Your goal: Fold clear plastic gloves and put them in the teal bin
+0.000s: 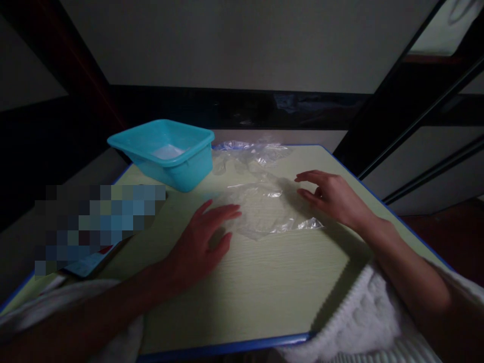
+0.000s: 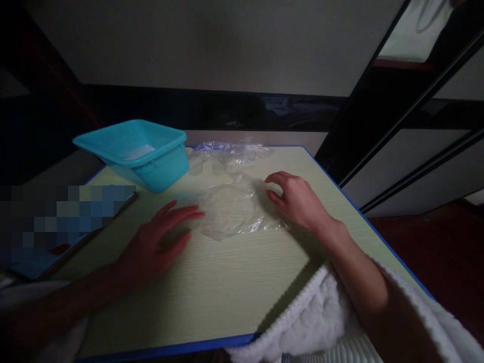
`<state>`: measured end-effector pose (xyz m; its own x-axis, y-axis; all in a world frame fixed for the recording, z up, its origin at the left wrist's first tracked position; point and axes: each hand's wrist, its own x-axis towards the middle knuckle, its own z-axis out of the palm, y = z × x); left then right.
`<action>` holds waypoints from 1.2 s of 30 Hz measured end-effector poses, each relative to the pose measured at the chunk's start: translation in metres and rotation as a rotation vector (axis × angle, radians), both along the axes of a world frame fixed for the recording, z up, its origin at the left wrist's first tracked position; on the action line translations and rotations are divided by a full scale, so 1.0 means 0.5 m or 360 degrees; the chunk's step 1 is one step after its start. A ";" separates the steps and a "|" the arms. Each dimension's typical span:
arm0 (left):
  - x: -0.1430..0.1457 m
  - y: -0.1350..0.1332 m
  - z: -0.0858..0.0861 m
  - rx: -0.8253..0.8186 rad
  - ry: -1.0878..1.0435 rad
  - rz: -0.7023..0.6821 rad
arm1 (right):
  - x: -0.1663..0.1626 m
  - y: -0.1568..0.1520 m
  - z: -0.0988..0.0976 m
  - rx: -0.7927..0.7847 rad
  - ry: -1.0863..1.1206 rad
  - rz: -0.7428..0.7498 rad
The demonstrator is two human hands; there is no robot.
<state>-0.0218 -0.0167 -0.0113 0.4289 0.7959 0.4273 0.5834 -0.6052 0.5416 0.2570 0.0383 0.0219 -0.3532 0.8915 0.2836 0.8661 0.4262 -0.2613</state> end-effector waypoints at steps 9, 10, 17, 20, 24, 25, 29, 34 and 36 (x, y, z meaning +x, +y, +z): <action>-0.001 0.002 -0.009 -0.0102 0.0336 -0.0119 | 0.007 -0.005 -0.007 0.0291 -0.0614 0.0122; -0.002 0.003 -0.008 -0.0106 0.0334 -0.0113 | 0.008 -0.004 -0.008 0.0328 -0.0587 0.0119; -0.008 0.013 -0.012 -0.0039 0.0384 0.0051 | -0.006 -0.009 -0.014 0.0015 -0.0383 0.0602; -0.007 0.017 -0.012 -0.0046 0.0492 0.0176 | -0.023 -0.015 -0.013 -0.0144 -0.0305 0.0810; -0.003 0.017 -0.010 -0.0050 0.0659 0.0238 | -0.047 -0.031 -0.005 -0.0220 -0.0146 0.1035; -0.003 0.017 -0.009 -0.0027 0.0681 0.0241 | -0.053 -0.036 -0.003 -0.0227 -0.0119 0.1095; -0.007 0.022 -0.011 0.0126 0.0698 0.0237 | -0.071 -0.056 -0.003 -0.0091 -0.0114 0.1207; -0.014 0.030 -0.020 0.0260 0.0654 0.0127 | -0.084 -0.062 -0.014 -0.0052 -0.0230 0.1214; -0.014 0.030 -0.021 0.0270 0.0643 0.0103 | -0.085 -0.060 -0.019 -0.0078 -0.0305 0.1209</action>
